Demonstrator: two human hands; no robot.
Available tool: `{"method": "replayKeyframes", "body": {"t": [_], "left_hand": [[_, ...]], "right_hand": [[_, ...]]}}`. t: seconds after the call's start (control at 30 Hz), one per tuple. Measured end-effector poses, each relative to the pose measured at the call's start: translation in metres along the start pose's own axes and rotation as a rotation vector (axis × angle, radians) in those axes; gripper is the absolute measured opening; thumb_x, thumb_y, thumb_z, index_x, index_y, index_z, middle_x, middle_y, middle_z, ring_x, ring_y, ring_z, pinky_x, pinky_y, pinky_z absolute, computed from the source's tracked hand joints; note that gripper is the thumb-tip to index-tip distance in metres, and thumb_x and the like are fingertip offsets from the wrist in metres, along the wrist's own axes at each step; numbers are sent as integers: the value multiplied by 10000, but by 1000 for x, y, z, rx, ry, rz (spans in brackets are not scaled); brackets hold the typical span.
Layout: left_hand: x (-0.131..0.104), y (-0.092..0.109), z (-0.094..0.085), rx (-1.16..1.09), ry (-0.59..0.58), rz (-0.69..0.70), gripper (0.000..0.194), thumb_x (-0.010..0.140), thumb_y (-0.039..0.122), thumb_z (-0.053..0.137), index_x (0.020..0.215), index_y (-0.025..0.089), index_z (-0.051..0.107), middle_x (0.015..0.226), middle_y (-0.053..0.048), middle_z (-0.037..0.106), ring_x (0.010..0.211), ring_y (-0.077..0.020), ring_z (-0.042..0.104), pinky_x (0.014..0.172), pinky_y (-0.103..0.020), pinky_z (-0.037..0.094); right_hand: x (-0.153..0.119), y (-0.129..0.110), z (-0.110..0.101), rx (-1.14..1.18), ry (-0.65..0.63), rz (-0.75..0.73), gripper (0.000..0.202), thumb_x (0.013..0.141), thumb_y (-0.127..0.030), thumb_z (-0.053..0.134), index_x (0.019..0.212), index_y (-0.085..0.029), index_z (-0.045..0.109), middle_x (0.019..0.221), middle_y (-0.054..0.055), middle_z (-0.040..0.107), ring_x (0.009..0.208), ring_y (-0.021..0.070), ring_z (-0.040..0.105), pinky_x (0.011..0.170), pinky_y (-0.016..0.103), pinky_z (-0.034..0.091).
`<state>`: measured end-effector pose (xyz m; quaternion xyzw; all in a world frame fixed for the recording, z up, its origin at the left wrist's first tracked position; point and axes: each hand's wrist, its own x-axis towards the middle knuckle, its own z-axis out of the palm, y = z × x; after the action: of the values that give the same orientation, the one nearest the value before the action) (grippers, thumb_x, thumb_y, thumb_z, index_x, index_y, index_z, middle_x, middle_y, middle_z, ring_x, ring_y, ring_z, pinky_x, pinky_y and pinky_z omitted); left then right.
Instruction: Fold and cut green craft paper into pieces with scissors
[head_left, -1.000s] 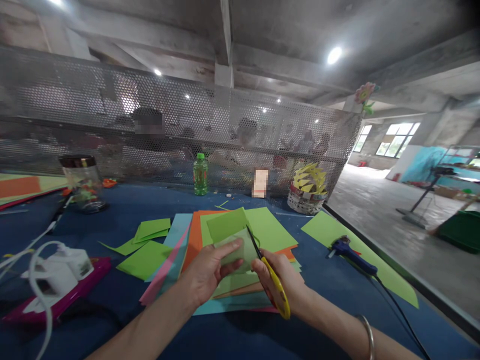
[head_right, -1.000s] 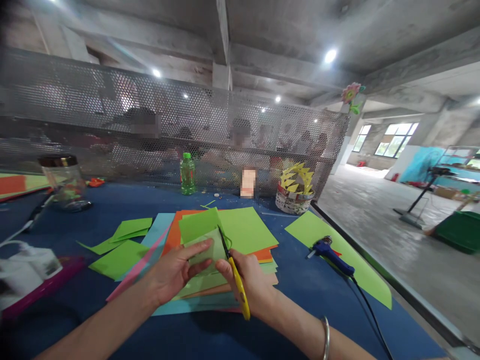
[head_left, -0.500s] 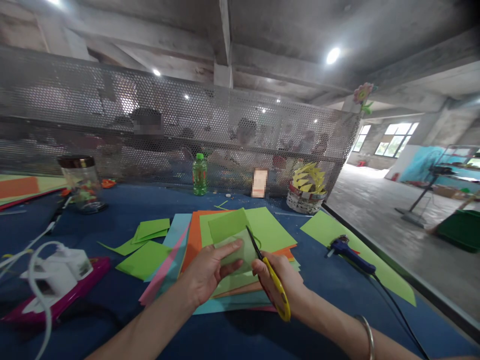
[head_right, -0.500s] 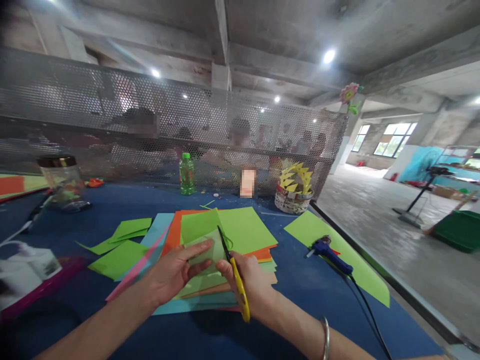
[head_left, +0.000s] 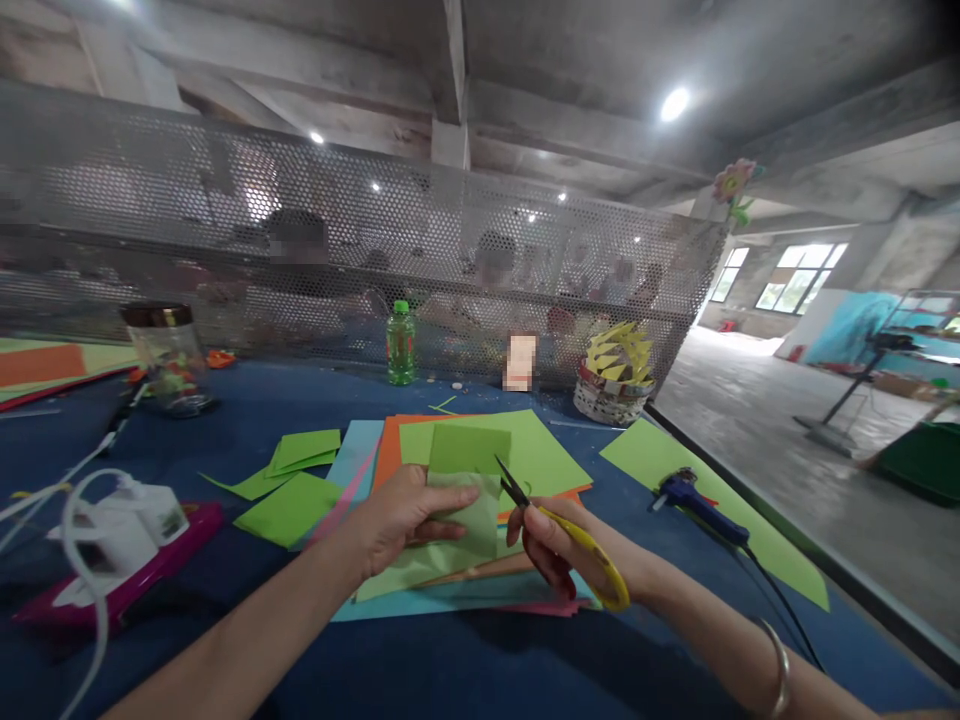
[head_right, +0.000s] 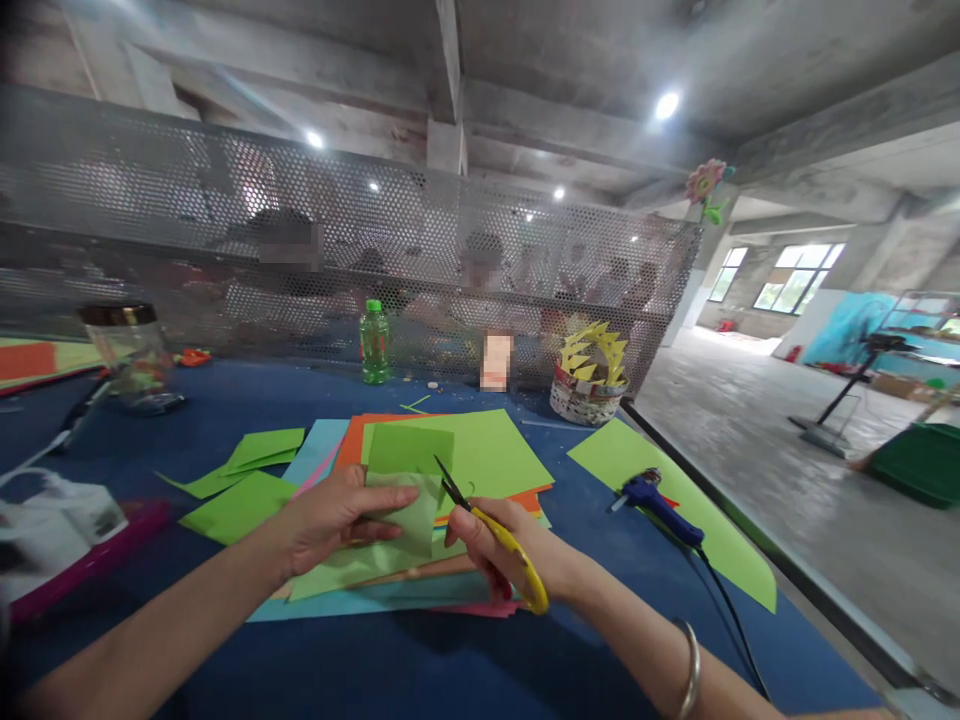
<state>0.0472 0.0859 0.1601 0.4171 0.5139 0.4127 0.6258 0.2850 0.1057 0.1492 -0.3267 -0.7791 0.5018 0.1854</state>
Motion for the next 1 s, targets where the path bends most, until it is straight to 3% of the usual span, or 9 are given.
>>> {"method": "replayKeyframes", "body": {"t": [0.17,0.27,0.47,0.77,1.0], "left_hand": [[-1,2,0,103,43,-37,503,568,319,876,1011,158,704,1077,-103,744,988,-288,698,621,-260,599],[0,1,1,142,-12,-46,490,546,304,876,984,161,710,1052,-108,749,976,-304,700,561,-262,592],[2,2,-1,179,-72,-103,506,556,322,870,997,137,705,1098,-135,730,933,-288,702,512,-242,570],[2,3,-1,191,-76,-96,473,588,315,857,999,128,716,1123,-146,720,923,-284,700,510,-249,571],[0,7,-4,184,-65,-53,422,607,340,858,962,150,732,1047,-131,747,904,-283,715,521,-237,569]], "right_hand": [[-8,-7,-13,-56,-115,49,578,919,-694,370,903,-156,581,595,-47,489,462,85,492,455,185,444],[-10,-9,-19,-83,-166,68,585,915,-695,377,1000,-163,605,646,-43,480,490,84,504,469,179,456],[-10,-8,-24,-102,-233,58,582,901,-686,420,984,-150,630,663,-41,438,514,92,510,480,184,481],[-8,-16,-24,-157,-257,-15,553,925,-639,421,1013,-143,650,728,-10,467,571,111,492,458,180,449],[-13,-18,-17,-245,-166,-37,471,949,-590,426,959,-159,616,705,-18,499,540,99,471,462,181,395]]}}
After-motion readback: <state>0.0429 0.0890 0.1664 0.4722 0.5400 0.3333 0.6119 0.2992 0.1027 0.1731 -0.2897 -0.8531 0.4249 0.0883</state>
